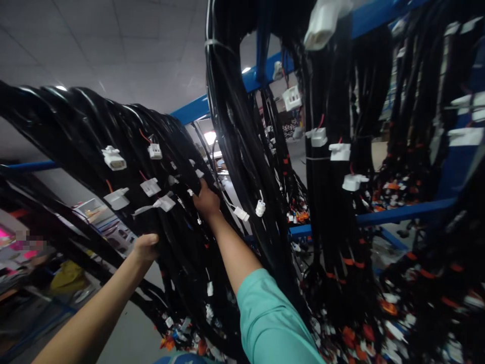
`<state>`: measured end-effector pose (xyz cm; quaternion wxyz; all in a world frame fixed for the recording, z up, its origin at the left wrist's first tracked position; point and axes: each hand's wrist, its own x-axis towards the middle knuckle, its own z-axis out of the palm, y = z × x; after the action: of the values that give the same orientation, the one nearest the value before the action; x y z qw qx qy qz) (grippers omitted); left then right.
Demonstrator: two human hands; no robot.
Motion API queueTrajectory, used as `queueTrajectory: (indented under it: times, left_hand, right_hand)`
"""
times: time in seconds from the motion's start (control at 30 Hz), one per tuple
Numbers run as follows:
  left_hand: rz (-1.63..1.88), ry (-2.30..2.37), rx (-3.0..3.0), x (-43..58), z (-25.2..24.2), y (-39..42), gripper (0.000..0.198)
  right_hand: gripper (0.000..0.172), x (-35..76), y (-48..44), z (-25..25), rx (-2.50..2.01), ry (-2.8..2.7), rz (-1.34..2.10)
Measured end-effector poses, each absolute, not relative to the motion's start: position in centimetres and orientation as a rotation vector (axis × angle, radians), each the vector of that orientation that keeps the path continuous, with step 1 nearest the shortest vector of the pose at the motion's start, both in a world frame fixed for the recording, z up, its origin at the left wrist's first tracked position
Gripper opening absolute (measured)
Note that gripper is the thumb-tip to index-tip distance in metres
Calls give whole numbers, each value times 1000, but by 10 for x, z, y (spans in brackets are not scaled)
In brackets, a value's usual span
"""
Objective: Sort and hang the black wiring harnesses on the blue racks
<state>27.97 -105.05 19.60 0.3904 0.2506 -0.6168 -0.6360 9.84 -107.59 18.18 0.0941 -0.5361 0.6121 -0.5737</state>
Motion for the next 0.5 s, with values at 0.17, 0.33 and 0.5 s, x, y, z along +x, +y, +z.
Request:
queueTrajectory:
  times: [0.17,0.33,0.5]
  left_hand:
    - [-1602,-1615,617,275,198,-1054,39]
    - [-1577,-1641,643,279,196,-1055,37]
    - [-1447,-1796,702,284,205,-1040,30]
  right_hand:
    - [54,114,-1051,186,-1571,1740,-1709]
    - [48,115,-1057,184,-1550,1733,-1783]
    - [42,104,-1082,177,-1574,1686,-1796]
